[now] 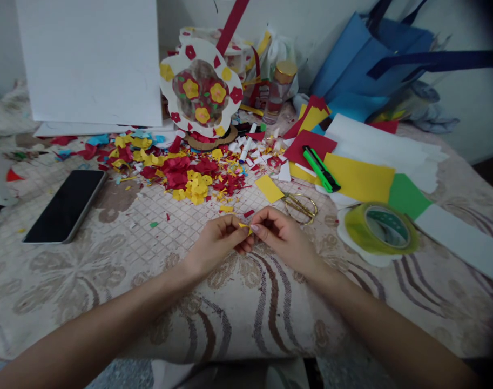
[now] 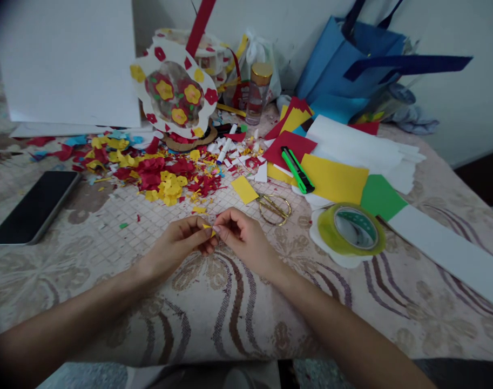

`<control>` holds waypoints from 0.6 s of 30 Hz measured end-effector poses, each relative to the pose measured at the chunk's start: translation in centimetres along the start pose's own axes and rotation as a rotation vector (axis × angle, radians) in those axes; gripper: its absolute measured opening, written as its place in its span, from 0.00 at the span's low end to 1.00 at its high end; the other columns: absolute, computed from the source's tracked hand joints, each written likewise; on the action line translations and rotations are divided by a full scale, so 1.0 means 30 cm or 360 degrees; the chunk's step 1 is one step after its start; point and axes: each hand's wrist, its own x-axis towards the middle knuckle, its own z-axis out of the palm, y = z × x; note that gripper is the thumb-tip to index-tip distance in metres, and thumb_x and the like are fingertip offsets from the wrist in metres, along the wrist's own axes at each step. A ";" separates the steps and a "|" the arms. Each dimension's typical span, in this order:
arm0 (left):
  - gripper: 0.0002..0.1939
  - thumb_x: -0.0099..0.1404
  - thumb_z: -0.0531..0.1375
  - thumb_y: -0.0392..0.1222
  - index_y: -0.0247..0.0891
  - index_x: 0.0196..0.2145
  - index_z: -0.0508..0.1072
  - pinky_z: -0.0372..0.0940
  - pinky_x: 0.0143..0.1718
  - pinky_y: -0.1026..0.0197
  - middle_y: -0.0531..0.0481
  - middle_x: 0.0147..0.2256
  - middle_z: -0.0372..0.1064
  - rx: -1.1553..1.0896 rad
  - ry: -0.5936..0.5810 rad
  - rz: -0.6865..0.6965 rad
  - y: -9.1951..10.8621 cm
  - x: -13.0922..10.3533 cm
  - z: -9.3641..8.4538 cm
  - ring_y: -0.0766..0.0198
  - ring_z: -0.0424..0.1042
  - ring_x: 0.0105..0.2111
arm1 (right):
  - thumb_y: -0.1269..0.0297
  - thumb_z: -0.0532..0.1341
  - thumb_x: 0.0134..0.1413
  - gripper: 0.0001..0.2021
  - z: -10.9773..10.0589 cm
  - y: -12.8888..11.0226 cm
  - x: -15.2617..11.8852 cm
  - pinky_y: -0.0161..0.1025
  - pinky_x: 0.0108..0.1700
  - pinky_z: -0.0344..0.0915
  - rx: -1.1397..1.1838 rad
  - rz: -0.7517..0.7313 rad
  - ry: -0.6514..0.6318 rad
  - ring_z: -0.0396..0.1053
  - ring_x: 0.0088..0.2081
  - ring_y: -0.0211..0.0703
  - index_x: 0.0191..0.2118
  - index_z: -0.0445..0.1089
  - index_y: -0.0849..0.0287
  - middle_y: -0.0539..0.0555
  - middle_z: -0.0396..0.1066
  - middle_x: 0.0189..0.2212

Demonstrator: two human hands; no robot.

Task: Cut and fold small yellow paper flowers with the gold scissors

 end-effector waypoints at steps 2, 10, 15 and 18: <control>0.08 0.58 0.60 0.41 0.34 0.27 0.66 0.64 0.26 0.66 0.52 0.24 0.70 0.0033 -0.0018 0.0001 0.001 0.001 -0.002 0.70 0.69 0.23 | 0.64 0.55 0.59 0.04 0.003 0.001 -0.001 0.37 0.35 0.66 -0.0009 0.0004 0.0002 0.67 0.32 0.37 0.36 0.63 0.58 0.50 0.66 0.30; 0.06 0.58 0.60 0.39 0.33 0.28 0.68 0.65 0.29 0.66 0.52 0.25 0.71 -0.0043 -0.0034 -0.0071 0.000 0.006 0.004 0.70 0.70 0.24 | 0.67 0.55 0.58 0.02 0.002 -0.005 0.002 0.35 0.33 0.63 -0.0149 -0.0018 0.0073 0.65 0.31 0.37 0.35 0.63 0.58 0.49 0.65 0.29; 0.06 0.53 0.63 0.36 0.33 0.27 0.67 0.64 0.27 0.67 0.54 0.22 0.70 -0.0063 -0.0029 -0.0054 -0.007 0.009 0.004 0.71 0.69 0.23 | 0.68 0.56 0.57 0.01 0.008 -0.002 0.000 0.35 0.33 0.63 -0.0235 -0.0056 0.0119 0.65 0.31 0.37 0.34 0.63 0.58 0.49 0.66 0.29; 0.06 0.53 0.62 0.35 0.33 0.27 0.67 0.64 0.27 0.67 0.53 0.22 0.70 -0.0070 0.0001 -0.0062 -0.018 0.011 0.004 0.71 0.69 0.22 | 0.68 0.56 0.57 0.01 0.014 0.002 -0.001 0.35 0.32 0.63 -0.0271 -0.0057 0.0146 0.66 0.31 0.37 0.34 0.62 0.58 0.49 0.66 0.29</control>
